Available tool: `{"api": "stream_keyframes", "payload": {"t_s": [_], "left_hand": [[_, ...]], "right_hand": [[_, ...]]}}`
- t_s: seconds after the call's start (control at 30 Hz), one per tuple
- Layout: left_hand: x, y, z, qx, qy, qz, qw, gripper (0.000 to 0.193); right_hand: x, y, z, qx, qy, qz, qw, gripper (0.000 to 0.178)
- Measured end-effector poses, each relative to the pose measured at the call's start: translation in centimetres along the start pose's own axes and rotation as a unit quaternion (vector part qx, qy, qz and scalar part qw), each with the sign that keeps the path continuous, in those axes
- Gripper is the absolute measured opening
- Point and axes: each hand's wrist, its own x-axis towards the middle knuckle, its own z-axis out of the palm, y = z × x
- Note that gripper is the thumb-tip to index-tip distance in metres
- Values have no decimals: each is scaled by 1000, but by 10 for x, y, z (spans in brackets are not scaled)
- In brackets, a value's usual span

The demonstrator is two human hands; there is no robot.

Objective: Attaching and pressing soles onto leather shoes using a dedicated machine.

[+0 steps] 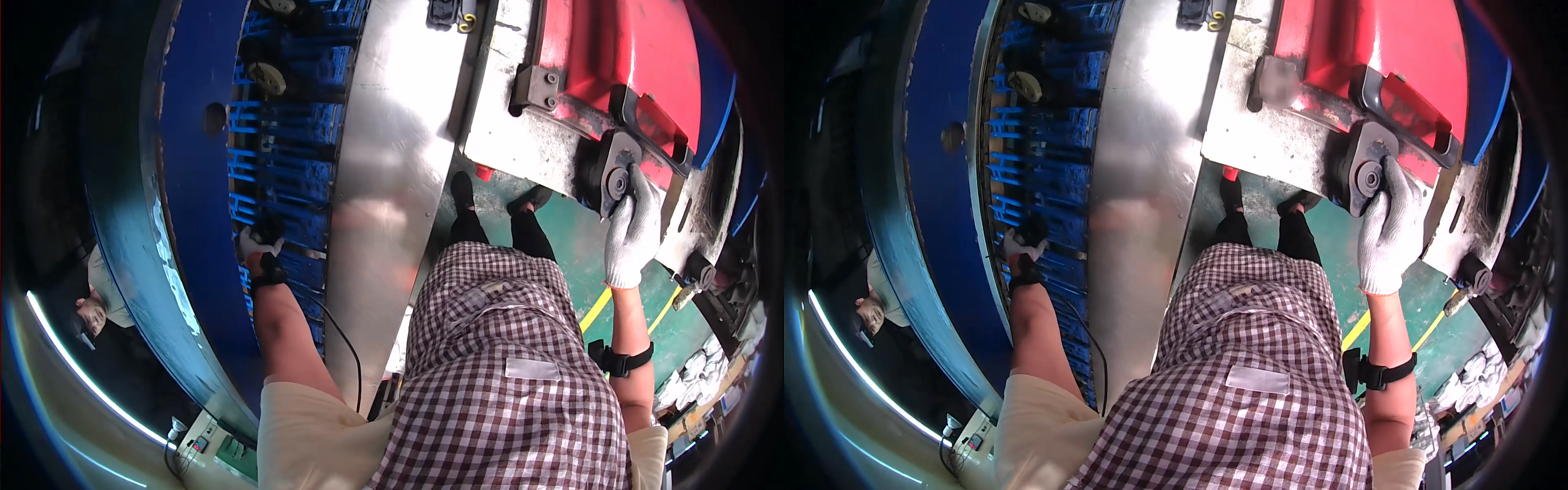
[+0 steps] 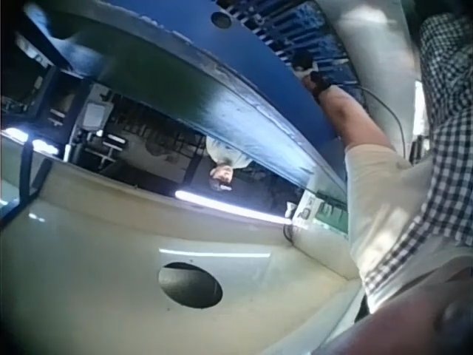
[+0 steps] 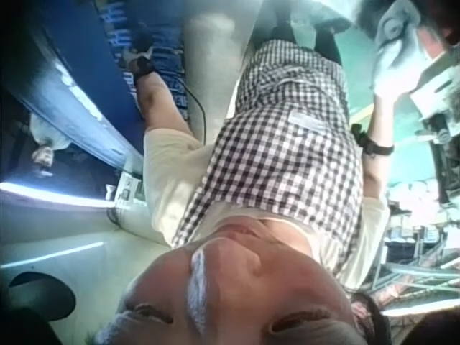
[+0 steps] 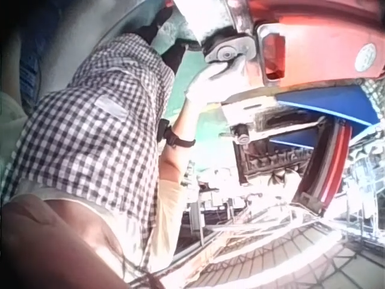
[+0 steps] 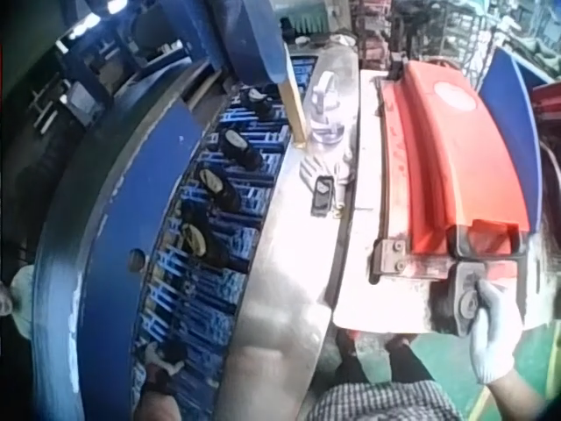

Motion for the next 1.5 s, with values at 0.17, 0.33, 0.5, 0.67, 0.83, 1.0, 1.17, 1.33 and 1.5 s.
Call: {"api": "stream_keyframes", "payload": {"t_s": [0.17,0.33,0.5,0.67,0.83,1.0,1.17,1.33,1.5], "left_hand": [[-44,-49,-7,-169,-58,64,982,42],[-128,-122,-3,2,-76,225,971,47],[-287,-136,83,-160,-456,0,876,81],[-404,-138,155,-53,-555,23,830,106],[-519,-173,241,95,-689,96,713,83],[-597,-220,316,213,-688,151,677,45],[-679,-269,378,327,-721,248,558,93],[-738,-260,414,187,-697,369,585,91],[-793,-243,440,110,-687,458,554,88]], "right_hand": [[-1,-9,-3,-5,-7,0,1000,41],[1,-9,-7,-11,-3,-14,1000,42],[7,4,-17,10,27,-65,997,37],[4,0,-64,261,-87,-12,961,40],[2,-3,-118,631,-292,17,719,112],[-10,69,-170,586,-143,92,792,107],[-24,169,-197,664,41,257,701,84],[26,303,-194,249,164,237,925,78],[79,351,-190,46,132,293,946,74]]}}
